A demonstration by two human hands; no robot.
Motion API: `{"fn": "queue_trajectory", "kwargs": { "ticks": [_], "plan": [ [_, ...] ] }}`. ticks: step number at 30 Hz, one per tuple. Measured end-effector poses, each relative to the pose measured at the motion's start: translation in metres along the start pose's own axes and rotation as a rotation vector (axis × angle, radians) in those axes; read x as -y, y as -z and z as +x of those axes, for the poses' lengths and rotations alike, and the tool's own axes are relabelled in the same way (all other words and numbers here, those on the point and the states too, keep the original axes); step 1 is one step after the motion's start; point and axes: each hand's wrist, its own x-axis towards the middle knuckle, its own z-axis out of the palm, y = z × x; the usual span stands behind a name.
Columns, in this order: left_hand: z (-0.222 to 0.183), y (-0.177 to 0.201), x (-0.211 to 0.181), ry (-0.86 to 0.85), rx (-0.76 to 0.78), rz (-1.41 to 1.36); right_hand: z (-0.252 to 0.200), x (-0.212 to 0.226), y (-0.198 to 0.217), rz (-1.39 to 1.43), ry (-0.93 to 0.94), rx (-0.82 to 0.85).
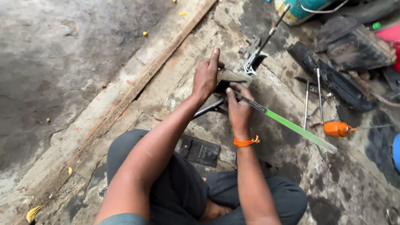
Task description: Using a metal file to smooth or shape a motorcycle engine part.
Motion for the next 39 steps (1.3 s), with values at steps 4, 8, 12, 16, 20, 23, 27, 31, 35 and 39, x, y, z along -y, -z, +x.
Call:
{"fn": "queue_trajectory", "kwargs": {
  "ticks": [4,8,12,16,20,23,27,31,35,39],
  "plan": [
    [-0.002,0.003,-0.010,0.036,0.022,0.031,0.003,0.004,0.007,0.268,-0.209,-0.016],
    [-0.002,0.001,-0.008,0.036,0.029,0.035,-0.006,-0.005,0.015,0.329,-0.263,-0.054],
    [0.001,-0.003,-0.005,0.034,0.042,0.080,-0.009,0.002,0.026,0.166,-0.317,-0.030],
    [-0.004,0.000,-0.015,0.076,0.070,0.060,-0.013,-0.003,0.047,0.181,-0.386,0.094],
    [-0.009,0.007,-0.041,0.165,0.160,0.196,-0.012,0.030,0.067,0.299,-0.390,0.325],
    [-0.006,0.005,-0.040,0.121,0.169,0.295,-0.013,0.049,0.074,0.324,-0.388,0.437],
    [-0.008,0.009,-0.048,0.047,0.159,0.351,-0.031,0.009,0.077,0.350,-0.350,0.391],
    [-0.006,0.009,-0.048,0.041,0.189,0.364,-0.043,-0.027,0.068,0.427,-0.310,0.236],
    [-0.005,0.007,-0.047,0.030,0.183,0.357,-0.028,-0.014,0.054,0.300,-0.196,0.071],
    [-0.007,0.007,-0.043,-0.014,0.159,0.340,0.003,0.016,0.043,-0.065,0.121,0.035]
  ]
}}
